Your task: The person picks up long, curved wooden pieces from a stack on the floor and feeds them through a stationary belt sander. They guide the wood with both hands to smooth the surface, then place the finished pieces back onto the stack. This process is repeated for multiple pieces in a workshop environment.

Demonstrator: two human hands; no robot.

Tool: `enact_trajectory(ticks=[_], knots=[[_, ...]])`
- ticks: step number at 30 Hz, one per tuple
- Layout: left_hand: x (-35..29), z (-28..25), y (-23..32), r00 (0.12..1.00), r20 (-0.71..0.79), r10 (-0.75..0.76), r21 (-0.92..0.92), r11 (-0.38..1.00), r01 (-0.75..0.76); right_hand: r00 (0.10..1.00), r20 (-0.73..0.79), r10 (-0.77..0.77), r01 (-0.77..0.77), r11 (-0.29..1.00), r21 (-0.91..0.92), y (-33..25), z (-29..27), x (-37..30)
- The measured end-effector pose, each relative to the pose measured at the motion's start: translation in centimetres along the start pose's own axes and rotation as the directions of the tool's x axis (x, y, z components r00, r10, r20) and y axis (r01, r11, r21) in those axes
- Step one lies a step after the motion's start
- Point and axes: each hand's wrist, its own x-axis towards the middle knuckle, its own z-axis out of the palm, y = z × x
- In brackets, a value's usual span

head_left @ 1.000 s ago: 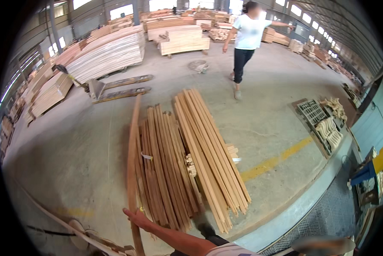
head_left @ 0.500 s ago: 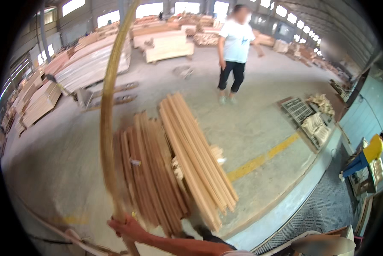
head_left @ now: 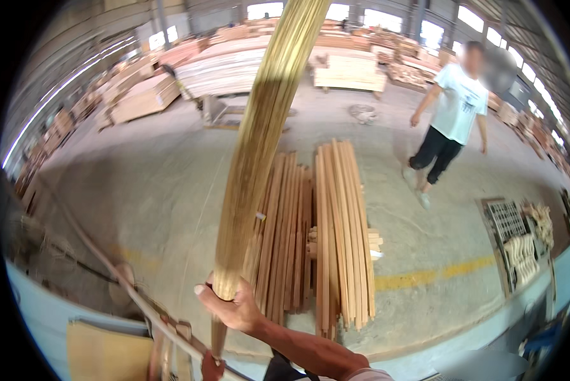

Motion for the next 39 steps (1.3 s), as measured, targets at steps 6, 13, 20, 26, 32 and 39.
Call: enact_trajectory(ticks=[6, 13, 20, 26, 32, 39], knots=[[-8.4, -5.1, 12.1, 0.870, -0.463, -0.172, -0.152, 0.982, 0.113, 0.954, 0.296, 0.055, -0.037, 0.997, -0.064, -2.4, -0.3, -5.4], [-19.3, -19.0, 37.3, 0.414, -0.909, 0.041, -0.116, 0.931, -0.346, 0.863, 0.502, 0.061, -0.022, 0.996, -0.083, -2.5, 2.4, -11.6], [-22.9, -21.2, 45.9, 0.134, -0.984, -0.115, -0.167, 0.848, -0.502, 0.663, 0.749, -0.003, 0.049, 0.998, -0.040, 0.2, 4.7, -20.4], [-29.4, -20.3, 42.9, -0.010, -0.962, -0.272, -0.240, 0.865, -0.440, 0.497, 0.864, -0.078, 0.109, 0.994, 0.027, 2.7, 6.9, -27.3], [-39.1, -17.0, 36.1, -0.158, -0.887, -0.433, -0.225, 0.705, -0.673, 0.289, 0.951, -0.110, -0.099, 0.985, 0.144, 6.2, 9.0, -35.8], [-42.7, -14.2, 35.1, -0.218, -0.863, -0.456, -0.336, 0.840, -0.426, 0.264, 0.961, 0.084, 0.123, 0.985, -0.120, 5.6, 6.9, -39.3]])
